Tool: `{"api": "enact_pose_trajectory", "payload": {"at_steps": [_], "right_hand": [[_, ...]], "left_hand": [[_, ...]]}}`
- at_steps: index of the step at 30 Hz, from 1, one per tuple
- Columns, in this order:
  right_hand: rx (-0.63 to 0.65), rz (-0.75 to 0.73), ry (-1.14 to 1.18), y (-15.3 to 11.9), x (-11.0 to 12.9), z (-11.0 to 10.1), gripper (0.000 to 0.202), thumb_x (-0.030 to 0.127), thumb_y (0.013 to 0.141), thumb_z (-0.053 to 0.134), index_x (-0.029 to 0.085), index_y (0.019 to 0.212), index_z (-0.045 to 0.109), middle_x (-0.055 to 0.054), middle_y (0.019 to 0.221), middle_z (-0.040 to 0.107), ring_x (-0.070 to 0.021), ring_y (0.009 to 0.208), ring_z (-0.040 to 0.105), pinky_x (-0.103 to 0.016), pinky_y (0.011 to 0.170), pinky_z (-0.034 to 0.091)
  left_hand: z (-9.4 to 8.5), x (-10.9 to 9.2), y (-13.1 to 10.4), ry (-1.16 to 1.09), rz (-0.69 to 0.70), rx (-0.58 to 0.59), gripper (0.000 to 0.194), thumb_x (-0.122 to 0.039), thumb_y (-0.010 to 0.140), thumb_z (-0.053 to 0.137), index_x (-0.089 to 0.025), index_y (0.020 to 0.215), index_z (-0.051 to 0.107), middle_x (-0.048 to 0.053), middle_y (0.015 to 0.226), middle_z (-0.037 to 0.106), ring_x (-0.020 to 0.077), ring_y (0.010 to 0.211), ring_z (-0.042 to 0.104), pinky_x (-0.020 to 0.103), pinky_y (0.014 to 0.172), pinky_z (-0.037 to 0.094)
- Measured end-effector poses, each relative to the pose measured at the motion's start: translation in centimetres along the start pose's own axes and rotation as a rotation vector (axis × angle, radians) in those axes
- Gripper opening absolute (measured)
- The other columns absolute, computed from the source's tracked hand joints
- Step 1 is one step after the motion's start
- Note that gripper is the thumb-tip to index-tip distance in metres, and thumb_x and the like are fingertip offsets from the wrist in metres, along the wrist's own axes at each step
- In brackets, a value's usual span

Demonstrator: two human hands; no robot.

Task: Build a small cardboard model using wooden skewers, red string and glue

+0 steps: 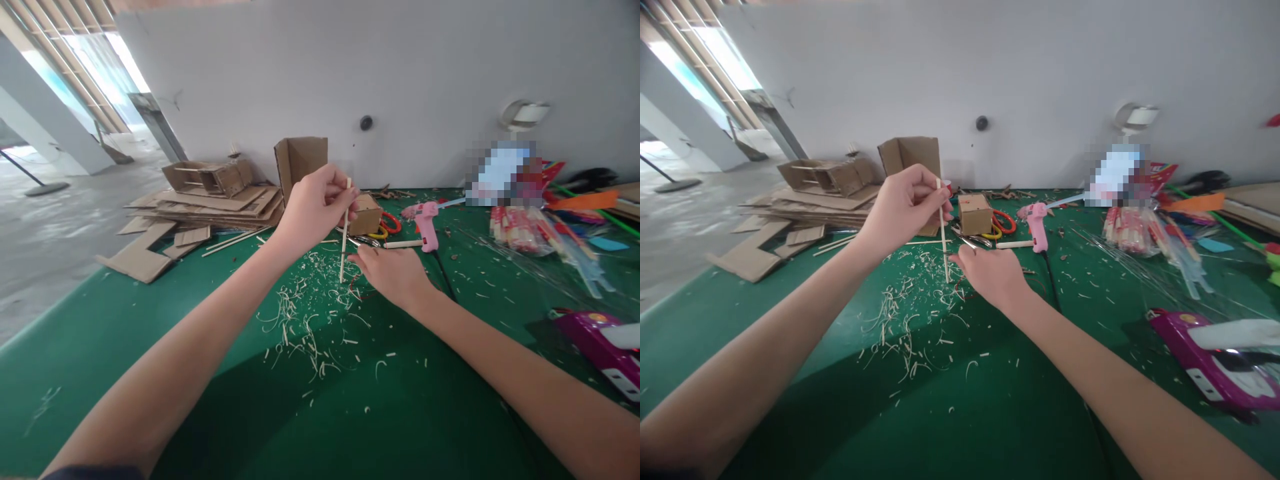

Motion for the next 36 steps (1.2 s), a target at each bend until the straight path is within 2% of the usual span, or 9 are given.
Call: {"api": "enact_pose_trajectory", "payload": {"at_steps": [2, 7, 13, 16, 21, 28, 33, 36], "right_hand": [[-0.003, 0.028, -0.005, 0.2, -0.3, -0.3, 0.052, 0.042, 0.101, 0.021, 0.016, 0.09, 0.064, -0.008, 0.063, 0.068, -0.0196, 0.056, 0.063, -0.029, 0.047, 0.017], [0.149, -0.106, 0.007, -0.3, 1.1, 1.2, 0.044, 0.042, 0.101, 0.029, 0.017, 0.089, 0.064, -0.007, 0.059, 0.067, -0.0183, 0.051, 0.061, -0.029, 0.047, 0.017], [-0.03, 0.023, 0.024, 0.2, -0.3, -0.4, 0.055, 0.044, 0.102, 0.017, 0.016, 0.087, 0.062, -0.008, 0.061, 0.067, -0.0175, 0.052, 0.06, -0.029, 0.047, 0.016], [-0.008, -0.022, 0.023, 0.1, 0.2, -0.1, 0.054, 0.044, 0.101, 0.018, 0.016, 0.086, 0.061, -0.008, 0.058, 0.065, -0.0171, 0.05, 0.059, -0.03, 0.048, 0.015], [0.122, -0.133, 0.006, -0.6, 1.5, 1.4, 0.046, 0.041, 0.101, 0.027, 0.016, 0.086, 0.062, -0.007, 0.057, 0.065, -0.0179, 0.05, 0.059, -0.029, 0.047, 0.016], [-0.033, 0.03, 0.012, 0.3, -0.3, -0.6, 0.054, 0.042, 0.102, 0.017, 0.015, 0.089, 0.062, -0.01, 0.063, 0.068, -0.0181, 0.053, 0.061, -0.029, 0.048, 0.016], [0.087, -0.094, 0.031, -0.6, 0.9, 1.5, 0.047, 0.042, 0.101, 0.027, 0.016, 0.085, 0.062, -0.008, 0.056, 0.064, -0.0169, 0.049, 0.058, -0.029, 0.049, 0.016], [0.091, -0.082, 0.044, -0.5, 0.8, 1.3, 0.047, 0.042, 0.101, 0.026, 0.016, 0.088, 0.063, -0.008, 0.058, 0.065, -0.0166, 0.05, 0.057, -0.029, 0.05, 0.017]], "left_hand": [[-0.1, 0.0, 0.0, -0.006, 0.01, -0.013, 0.012, -0.016, 0.089, 0.053, -0.018, 0.079, 0.048, 0.001, 0.07, 0.066, 0.0115, 0.063, 0.066, 0.022, 0.056, 0.056], [-0.3, 0.0, 0.0, -0.037, -0.012, -0.033, 0.013, -0.013, 0.088, 0.052, -0.018, 0.078, 0.047, 0.001, 0.068, 0.066, 0.0113, 0.06, 0.066, 0.022, 0.054, 0.056], [-0.2, -0.3, 0.0, -0.036, 0.001, -0.038, 0.014, -0.013, 0.087, 0.054, -0.018, 0.076, 0.048, 0.001, 0.069, 0.066, 0.0123, 0.061, 0.067, 0.022, 0.054, 0.055], [-0.5, 0.2, 0.2, -0.046, -0.021, -0.047, 0.013, -0.016, 0.087, 0.056, -0.018, 0.077, 0.048, 0.002, 0.071, 0.068, 0.0125, 0.062, 0.067, 0.022, 0.055, 0.057], [-0.8, 0.4, 0.2, -0.055, -0.045, -0.047, 0.015, -0.017, 0.085, 0.058, -0.019, 0.076, 0.046, 0.001, 0.069, 0.067, 0.0125, 0.062, 0.068, 0.021, 0.054, 0.057], [-0.7, 0.5, 0.3, -0.035, -0.034, -0.048, 0.016, -0.016, 0.086, 0.058, -0.019, 0.075, 0.046, 0.0, 0.068, 0.067, 0.012, 0.061, 0.068, 0.02, 0.054, 0.057], [-0.6, 0.8, 0.4, -0.045, -0.045, -0.043, 0.014, -0.017, 0.087, 0.057, -0.018, 0.076, 0.047, 0.0, 0.068, 0.067, 0.0122, 0.062, 0.068, 0.021, 0.054, 0.057], [-0.4, 0.5, 0.3, -0.031, -0.04, -0.04, 0.014, -0.017, 0.087, 0.057, -0.018, 0.076, 0.048, 0.001, 0.068, 0.067, 0.0115, 0.06, 0.067, 0.021, 0.054, 0.057]]}}
Point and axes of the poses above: each hand's wrist, its own y-axis towards the middle knuckle, its own z-axis out of the palm, x = y × z, the point moved 9 cm from there along y, towards the middle knuckle
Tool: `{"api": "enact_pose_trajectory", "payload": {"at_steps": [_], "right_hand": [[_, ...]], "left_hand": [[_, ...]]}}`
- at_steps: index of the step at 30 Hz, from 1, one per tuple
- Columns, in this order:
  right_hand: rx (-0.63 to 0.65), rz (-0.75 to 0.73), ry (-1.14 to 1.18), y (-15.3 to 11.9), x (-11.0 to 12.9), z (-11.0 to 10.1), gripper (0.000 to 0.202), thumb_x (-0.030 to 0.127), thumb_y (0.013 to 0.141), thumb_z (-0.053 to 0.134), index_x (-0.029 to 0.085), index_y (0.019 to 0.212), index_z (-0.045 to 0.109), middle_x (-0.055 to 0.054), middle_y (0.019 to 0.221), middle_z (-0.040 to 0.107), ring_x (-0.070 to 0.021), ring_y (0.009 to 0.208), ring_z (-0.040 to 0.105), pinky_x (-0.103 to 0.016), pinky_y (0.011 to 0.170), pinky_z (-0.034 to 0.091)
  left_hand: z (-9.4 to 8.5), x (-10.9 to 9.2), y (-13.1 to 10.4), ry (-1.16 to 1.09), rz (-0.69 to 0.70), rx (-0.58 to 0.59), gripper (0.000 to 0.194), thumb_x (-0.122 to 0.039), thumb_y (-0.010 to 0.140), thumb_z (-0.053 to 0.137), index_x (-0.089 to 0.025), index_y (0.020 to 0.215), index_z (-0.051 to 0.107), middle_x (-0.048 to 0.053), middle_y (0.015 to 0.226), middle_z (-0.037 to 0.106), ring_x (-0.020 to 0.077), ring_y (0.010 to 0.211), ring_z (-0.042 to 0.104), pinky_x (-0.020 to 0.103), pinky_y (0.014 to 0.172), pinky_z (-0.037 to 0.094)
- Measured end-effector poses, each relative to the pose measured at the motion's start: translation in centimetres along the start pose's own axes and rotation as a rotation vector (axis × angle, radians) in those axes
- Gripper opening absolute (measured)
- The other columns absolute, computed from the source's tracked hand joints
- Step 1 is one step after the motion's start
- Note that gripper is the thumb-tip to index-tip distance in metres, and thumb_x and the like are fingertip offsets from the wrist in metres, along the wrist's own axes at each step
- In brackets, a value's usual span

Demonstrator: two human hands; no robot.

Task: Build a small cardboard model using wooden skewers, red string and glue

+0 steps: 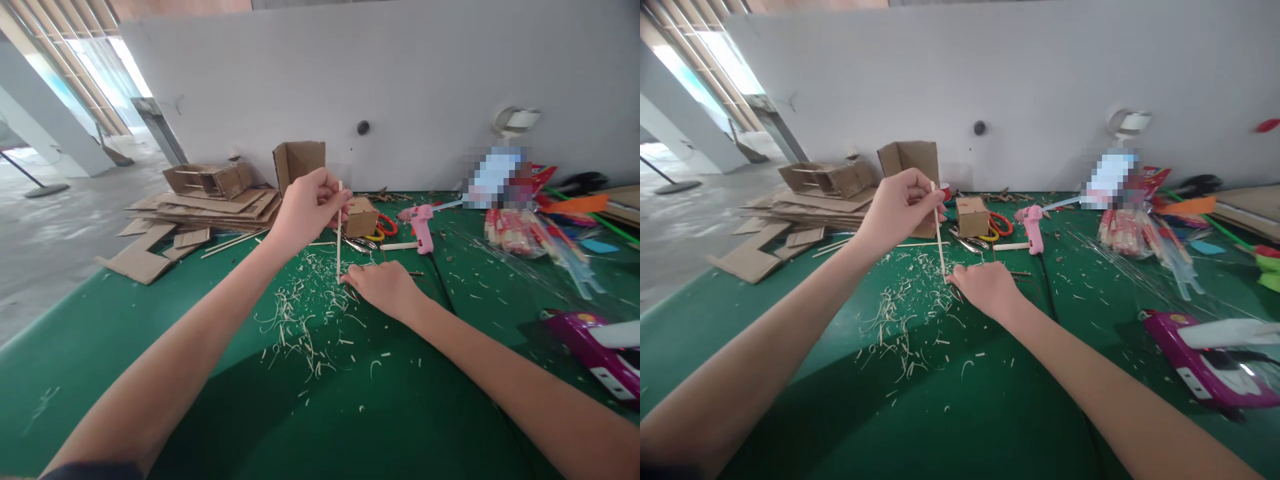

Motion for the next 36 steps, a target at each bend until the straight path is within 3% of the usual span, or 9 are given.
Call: {"api": "enact_pose_trajectory", "payload": {"at_steps": [4, 10, 16, 22, 27, 32, 36], "right_hand": [[-0.074, 0.098, 0.001, 0.4, -1.0, -1.2, 0.054, 0.042, 0.101, 0.018, 0.015, 0.089, 0.063, -0.01, 0.064, 0.067, -0.0177, 0.053, 0.059, -0.03, 0.051, 0.018], [0.111, -0.062, -0.005, -0.1, 0.3, 1.2, 0.044, 0.041, 0.1, 0.029, 0.016, 0.09, 0.064, -0.009, 0.06, 0.067, -0.0189, 0.053, 0.06, -0.029, 0.049, 0.019], [-0.048, 0.065, -0.001, 0.5, -1.5, -1.0, 0.05, 0.041, 0.101, 0.022, 0.014, 0.093, 0.064, -0.011, 0.067, 0.068, -0.0183, 0.057, 0.06, -0.03, 0.051, 0.02], [0.108, -0.121, 0.008, 0.1, 0.2, 1.0, 0.041, 0.04, 0.1, 0.032, 0.017, 0.086, 0.062, -0.007, 0.059, 0.065, -0.0171, 0.052, 0.058, -0.029, 0.051, 0.02], [-0.022, 0.028, -0.007, 0.3, -1.0, -0.5, 0.05, 0.043, 0.101, 0.023, 0.015, 0.094, 0.063, -0.01, 0.067, 0.068, -0.0182, 0.055, 0.06, -0.03, 0.05, 0.019], [0.136, -0.093, -0.01, 0.1, 0.5, 1.2, 0.043, 0.041, 0.1, 0.03, 0.017, 0.085, 0.063, -0.008, 0.06, 0.065, -0.0183, 0.052, 0.059, -0.029, 0.05, 0.02], [0.037, 0.001, 0.007, 0.4, -0.5, -0.1, 0.046, 0.042, 0.101, 0.024, 0.017, 0.09, 0.062, -0.008, 0.063, 0.067, -0.018, 0.053, 0.059, -0.03, 0.05, 0.019]], "left_hand": [[0.2, -0.4, -0.1, 0.018, 0.024, 0.004, 0.017, -0.017, 0.086, 0.058, -0.018, 0.074, 0.046, -0.001, 0.066, 0.065, 0.01, 0.059, 0.065, 0.019, 0.053, 0.055], [-0.1, 0.0, 0.0, 0.024, -0.027, -0.013, 0.017, -0.015, 0.086, 0.058, -0.018, 0.074, 0.047, -0.001, 0.067, 0.066, 0.0099, 0.059, 0.066, 0.018, 0.052, 0.055], [0.1, 0.1, 0.0, -0.027, -0.029, 0.013, 0.015, -0.017, 0.087, 0.057, -0.018, 0.075, 0.048, 0.001, 0.071, 0.067, 0.0108, 0.062, 0.066, 0.02, 0.056, 0.056], [0.3, 0.1, -0.2, -0.007, -0.053, 0.019, 0.012, -0.017, 0.089, 0.054, -0.017, 0.078, 0.052, 0.002, 0.072, 0.068, 0.0112, 0.063, 0.067, 0.021, 0.058, 0.057], [0.6, -0.2, -0.2, -0.011, -0.007, 0.037, 0.01, -0.018, 0.089, 0.055, -0.016, 0.079, 0.053, 0.002, 0.072, 0.068, 0.0118, 0.064, 0.067, 0.023, 0.062, 0.058], [0.1, 0.0, -0.1, 0.022, -0.033, 0.014, 0.011, -0.016, 0.09, 0.053, -0.015, 0.079, 0.055, 0.002, 0.072, 0.068, 0.0112, 0.064, 0.067, 0.022, 0.062, 0.058], [0.4, 0.0, -0.1, 0.004, -0.009, 0.036, 0.011, -0.018, 0.091, 0.052, -0.016, 0.081, 0.056, 0.002, 0.073, 0.068, 0.0105, 0.064, 0.067, 0.02, 0.061, 0.058]]}}
Point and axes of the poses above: each hand's wrist, its own y-axis towards the middle knuckle, its own z-axis out of the palm, x = y × z, the point moved 9 cm from there along y, towards the middle knuckle
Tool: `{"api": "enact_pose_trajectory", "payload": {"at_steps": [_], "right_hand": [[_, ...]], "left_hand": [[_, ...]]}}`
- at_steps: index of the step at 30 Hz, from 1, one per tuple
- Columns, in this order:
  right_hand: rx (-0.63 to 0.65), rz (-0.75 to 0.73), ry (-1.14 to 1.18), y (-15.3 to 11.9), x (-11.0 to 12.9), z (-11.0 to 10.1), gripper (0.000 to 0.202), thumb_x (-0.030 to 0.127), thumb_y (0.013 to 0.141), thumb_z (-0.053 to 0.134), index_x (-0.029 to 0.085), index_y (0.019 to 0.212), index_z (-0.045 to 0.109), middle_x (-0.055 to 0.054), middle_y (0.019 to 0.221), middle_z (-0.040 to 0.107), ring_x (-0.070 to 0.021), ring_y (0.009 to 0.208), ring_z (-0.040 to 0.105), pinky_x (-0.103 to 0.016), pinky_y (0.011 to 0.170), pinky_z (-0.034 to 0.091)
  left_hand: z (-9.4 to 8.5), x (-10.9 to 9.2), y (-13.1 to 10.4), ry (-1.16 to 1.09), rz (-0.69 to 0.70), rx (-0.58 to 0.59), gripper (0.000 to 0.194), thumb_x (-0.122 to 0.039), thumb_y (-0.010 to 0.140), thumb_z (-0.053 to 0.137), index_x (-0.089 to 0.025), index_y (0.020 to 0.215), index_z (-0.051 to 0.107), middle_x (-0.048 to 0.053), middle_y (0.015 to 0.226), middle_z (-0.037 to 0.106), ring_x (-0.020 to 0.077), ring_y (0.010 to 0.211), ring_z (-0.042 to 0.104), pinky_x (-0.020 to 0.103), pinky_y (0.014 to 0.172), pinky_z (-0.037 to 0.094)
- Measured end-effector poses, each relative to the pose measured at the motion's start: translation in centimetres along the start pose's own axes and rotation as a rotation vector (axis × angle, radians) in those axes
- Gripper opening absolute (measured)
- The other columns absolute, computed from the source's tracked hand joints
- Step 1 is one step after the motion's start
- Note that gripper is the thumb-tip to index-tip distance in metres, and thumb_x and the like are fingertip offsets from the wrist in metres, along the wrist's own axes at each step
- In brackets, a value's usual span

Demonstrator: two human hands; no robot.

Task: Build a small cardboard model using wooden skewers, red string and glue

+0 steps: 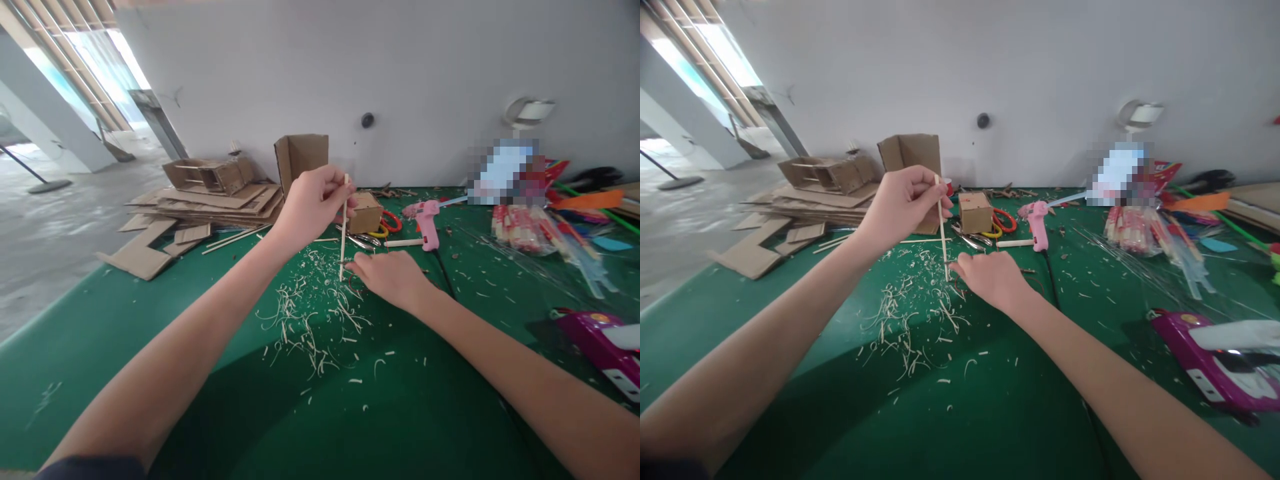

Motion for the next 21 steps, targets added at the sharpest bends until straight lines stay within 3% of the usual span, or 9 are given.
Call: {"api": "enact_pose_trajectory", "payload": {"at_steps": [3, 8, 14, 19, 21], "right_hand": [[-0.094, 0.088, -0.013, -0.1, -0.7, -1.1, 0.051, 0.041, 0.101, 0.019, 0.016, 0.09, 0.062, -0.009, 0.062, 0.066, -0.0179, 0.053, 0.058, -0.03, 0.05, 0.019], [0.08, -0.056, -0.011, -0.3, 0.8, 0.7, 0.041, 0.039, 0.1, 0.03, 0.017, 0.087, 0.063, -0.007, 0.058, 0.063, -0.0166, 0.049, 0.055, -0.029, 0.05, 0.019], [-0.136, 0.115, -0.022, 0.1, -0.9, -1.8, 0.053, 0.042, 0.101, 0.018, 0.016, 0.091, 0.062, -0.01, 0.065, 0.067, -0.0183, 0.054, 0.059, -0.029, 0.049, 0.016], [0.065, -0.051, 0.009, -0.1, 1.1, 0.6, 0.043, 0.041, 0.1, 0.029, 0.017, 0.086, 0.062, -0.007, 0.057, 0.064, -0.018, 0.051, 0.057, -0.029, 0.049, 0.017], [0.07, -0.056, 0.021, -0.1, 1.1, 0.8, 0.043, 0.042, 0.099, 0.03, 0.017, 0.085, 0.062, -0.007, 0.059, 0.065, -0.0179, 0.05, 0.057, -0.028, 0.049, 0.017]], "left_hand": [[0.1, 0.0, 0.0, 0.006, 0.01, 0.004, 0.01, -0.018, 0.091, 0.053, -0.015, 0.082, 0.057, 0.004, 0.074, 0.069, 0.0105, 0.064, 0.067, 0.02, 0.061, 0.058], [-0.5, 0.3, -0.1, 0.012, -0.038, -0.012, 0.012, -0.019, 0.091, 0.052, -0.014, 0.082, 0.057, 0.004, 0.075, 0.069, 0.0111, 0.066, 0.068, 0.019, 0.059, 0.058], [-0.3, 0.2, -0.2, -0.028, -0.025, 0.017, 0.013, -0.019, 0.092, 0.051, -0.013, 0.085, 0.06, 0.006, 0.077, 0.068, 0.0117, 0.066, 0.069, 0.019, 0.059, 0.058], [-0.3, 0.4, -0.1, -0.03, -0.04, 0.026, 0.014, -0.018, 0.093, 0.049, -0.013, 0.086, 0.06, 0.006, 0.077, 0.068, 0.0112, 0.066, 0.068, 0.019, 0.059, 0.058], [-0.4, 0.5, -0.1, -0.037, -0.043, 0.025, 0.014, -0.017, 0.094, 0.047, -0.014, 0.088, 0.059, 0.006, 0.077, 0.068, 0.0103, 0.065, 0.067, 0.019, 0.059, 0.057]]}}
Point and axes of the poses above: each hand's wrist, its own y-axis towards the middle knuckle, its own z-axis out of the palm, x = y × z, the point moved 9 cm from there along y, towards the middle knuckle
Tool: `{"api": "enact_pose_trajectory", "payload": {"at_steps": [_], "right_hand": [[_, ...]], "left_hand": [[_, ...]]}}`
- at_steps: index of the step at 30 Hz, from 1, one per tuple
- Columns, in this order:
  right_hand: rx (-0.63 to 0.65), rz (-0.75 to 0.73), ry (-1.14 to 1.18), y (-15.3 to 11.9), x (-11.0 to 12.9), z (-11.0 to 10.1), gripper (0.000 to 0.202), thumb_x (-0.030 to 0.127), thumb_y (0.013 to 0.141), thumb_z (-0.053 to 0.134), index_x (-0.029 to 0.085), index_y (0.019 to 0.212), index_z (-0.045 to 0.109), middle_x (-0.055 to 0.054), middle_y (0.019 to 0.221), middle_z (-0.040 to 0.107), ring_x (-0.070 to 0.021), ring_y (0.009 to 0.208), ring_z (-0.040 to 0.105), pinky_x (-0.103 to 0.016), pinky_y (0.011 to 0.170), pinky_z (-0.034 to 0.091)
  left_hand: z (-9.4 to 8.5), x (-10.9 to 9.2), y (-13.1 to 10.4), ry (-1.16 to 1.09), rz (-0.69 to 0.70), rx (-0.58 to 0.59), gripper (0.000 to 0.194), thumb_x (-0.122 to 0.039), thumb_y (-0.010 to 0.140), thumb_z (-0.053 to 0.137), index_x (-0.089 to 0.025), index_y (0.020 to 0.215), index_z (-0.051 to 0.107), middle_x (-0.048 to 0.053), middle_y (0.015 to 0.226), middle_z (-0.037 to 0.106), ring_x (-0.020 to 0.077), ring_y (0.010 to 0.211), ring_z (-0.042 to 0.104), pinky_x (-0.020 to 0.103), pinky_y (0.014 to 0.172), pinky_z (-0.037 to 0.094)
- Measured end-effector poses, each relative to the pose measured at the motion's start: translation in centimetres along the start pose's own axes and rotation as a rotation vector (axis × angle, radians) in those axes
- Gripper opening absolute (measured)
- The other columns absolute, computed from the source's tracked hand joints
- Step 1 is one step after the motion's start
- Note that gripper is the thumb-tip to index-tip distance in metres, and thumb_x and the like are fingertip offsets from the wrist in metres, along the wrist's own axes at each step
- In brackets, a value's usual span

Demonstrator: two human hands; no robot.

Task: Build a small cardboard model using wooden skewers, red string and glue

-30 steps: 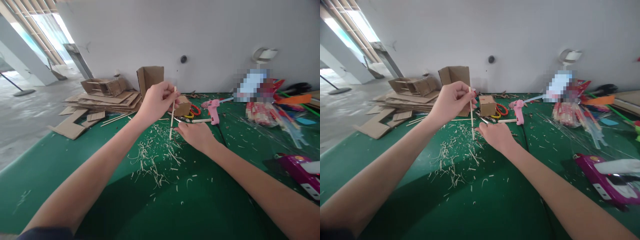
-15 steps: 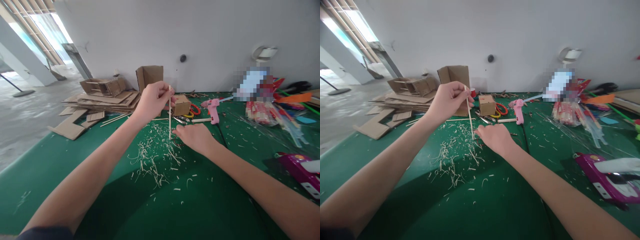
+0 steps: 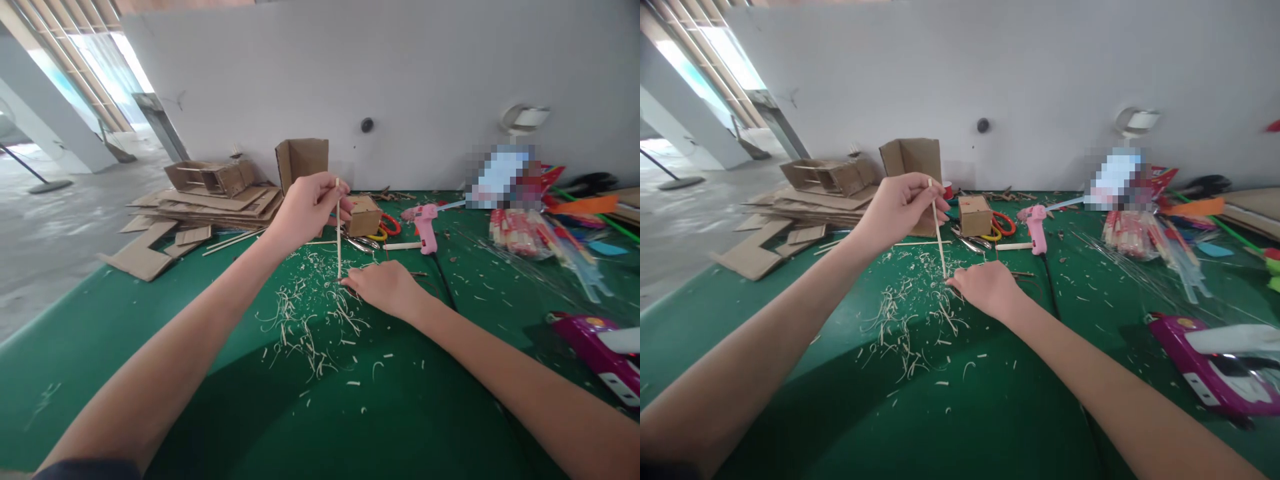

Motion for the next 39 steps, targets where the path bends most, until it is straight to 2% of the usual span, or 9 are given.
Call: {"api": "enact_pose_trajectory", "payload": {"at_steps": [5, 11, 16, 17, 21, 26, 31, 36, 39], "right_hand": [[-0.195, 0.16, -0.003, 0.1, -1.7, -2.1, 0.053, 0.042, 0.1, 0.019, 0.016, 0.089, 0.063, -0.01, 0.064, 0.067, -0.0176, 0.053, 0.057, -0.029, 0.05, 0.015], [0.015, 0.004, -0.031, 0.0, 0.3, -0.1, 0.044, 0.041, 0.1, 0.029, 0.018, 0.085, 0.064, -0.007, 0.058, 0.065, -0.0181, 0.051, 0.058, -0.029, 0.049, 0.016], [-0.155, 0.154, -0.046, -0.1, -1.0, -2.5, 0.053, 0.043, 0.101, 0.018, 0.016, 0.09, 0.063, -0.01, 0.065, 0.067, -0.0188, 0.054, 0.06, -0.029, 0.049, 0.016], [-0.153, 0.148, -0.041, -0.1, -1.0, -2.4, 0.053, 0.043, 0.101, 0.019, 0.016, 0.09, 0.063, -0.01, 0.064, 0.067, -0.0187, 0.053, 0.059, -0.029, 0.049, 0.016], [-0.012, 0.023, -0.022, -0.1, 0.4, -0.5, 0.045, 0.04, 0.1, 0.028, 0.018, 0.082, 0.063, -0.007, 0.056, 0.063, -0.0174, 0.048, 0.056, -0.029, 0.049, 0.018], [-0.173, 0.142, -0.053, -0.4, -0.3, -2.6, 0.054, 0.043, 0.101, 0.017, 0.017, 0.088, 0.063, -0.009, 0.061, 0.065, -0.018, 0.052, 0.057, -0.029, 0.05, 0.018], [-0.029, 0.049, -0.028, -0.4, 0.7, -1.1, 0.046, 0.039, 0.1, 0.028, 0.016, 0.079, 0.062, -0.006, 0.053, 0.061, -0.0166, 0.048, 0.055, -0.029, 0.049, 0.016], [-0.17, 0.186, -0.061, -0.4, -0.9, -2.2, 0.054, 0.043, 0.101, 0.017, 0.016, 0.091, 0.063, -0.01, 0.062, 0.065, -0.0182, 0.052, 0.058, -0.029, 0.05, 0.015], [-0.067, 0.086, -0.044, -0.2, -0.1, -0.9, 0.048, 0.041, 0.101, 0.024, 0.017, 0.087, 0.063, -0.008, 0.058, 0.065, -0.0174, 0.051, 0.058, -0.029, 0.05, 0.016]], "left_hand": [[0.1, -0.2, 0.1, 0.005, 0.029, 0.015, 0.014, -0.015, 0.093, 0.046, -0.014, 0.087, 0.059, 0.006, 0.077, 0.068, 0.0112, 0.065, 0.067, 0.022, 0.061, 0.058], [0.0, -0.3, 0.1, 0.02, 0.011, 0.007, 0.017, -0.012, 0.094, 0.043, -0.013, 0.086, 0.059, 0.006, 0.075, 0.067, 0.0102, 0.063, 0.066, 0.021, 0.06, 0.058], [0.1, -0.4, -0.1, 0.023, 0.045, 0.014, 0.013, -0.017, 0.092, 0.049, -0.013, 0.086, 0.06, 0.006, 0.077, 0.068, 0.0112, 0.064, 0.067, 0.02, 0.058, 0.058], [0.1, -0.4, -0.1, 0.023, 0.039, 0.004, 0.013, -0.018, 0.092, 0.049, -0.013, 0.086, 0.06, 0.006, 0.076, 0.068, 0.0112, 0.064, 0.067, 0.02, 0.058, 0.058], [0.0, -0.2, 0.0, 0.024, 0.015, -0.011, 0.015, -0.018, 0.093, 0.049, -0.013, 0.084, 0.06, 0.006, 0.075, 0.068, 0.0115, 0.064, 0.067, 0.02, 0.058, 0.058], [0.1, -0.6, -0.1, 0.04, 0.045, -0.009, 0.013, -0.017, 0.092, 0.051, -0.012, 0.084, 0.06, 0.006, 0.074, 0.068, 0.0104, 0.062, 0.066, 0.021, 0.06, 0.058], [-0.1, -0.6, -0.2, 0.053, 0.035, -0.027, 0.015, -0.018, 0.092, 0.051, -0.012, 0.081, 0.059, 0.007, 0.074, 0.068, 0.0119, 0.065, 0.068, 0.022, 0.061, 0.058], [0.3, -0.4, 0.0, 0.022, 0.028, 0.019, 0.014, -0.017, 0.093, 0.049, -0.011, 0.086, 0.06, 0.006, 0.076, 0.068, 0.0102, 0.064, 0.066, 0.02, 0.061, 0.057], [0.2, -0.4, 0.0, 0.024, 0.025, 0.027, 0.016, -0.016, 0.093, 0.046, -0.01, 0.087, 0.06, 0.007, 0.077, 0.067, 0.0097, 0.065, 0.066, 0.019, 0.062, 0.057]]}}
Point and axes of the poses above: each hand's wrist, its own y-axis towards the middle knuckle, its own z-axis out of the palm, x = y × z, the point moved 9 cm from there along y, towards the middle knuckle
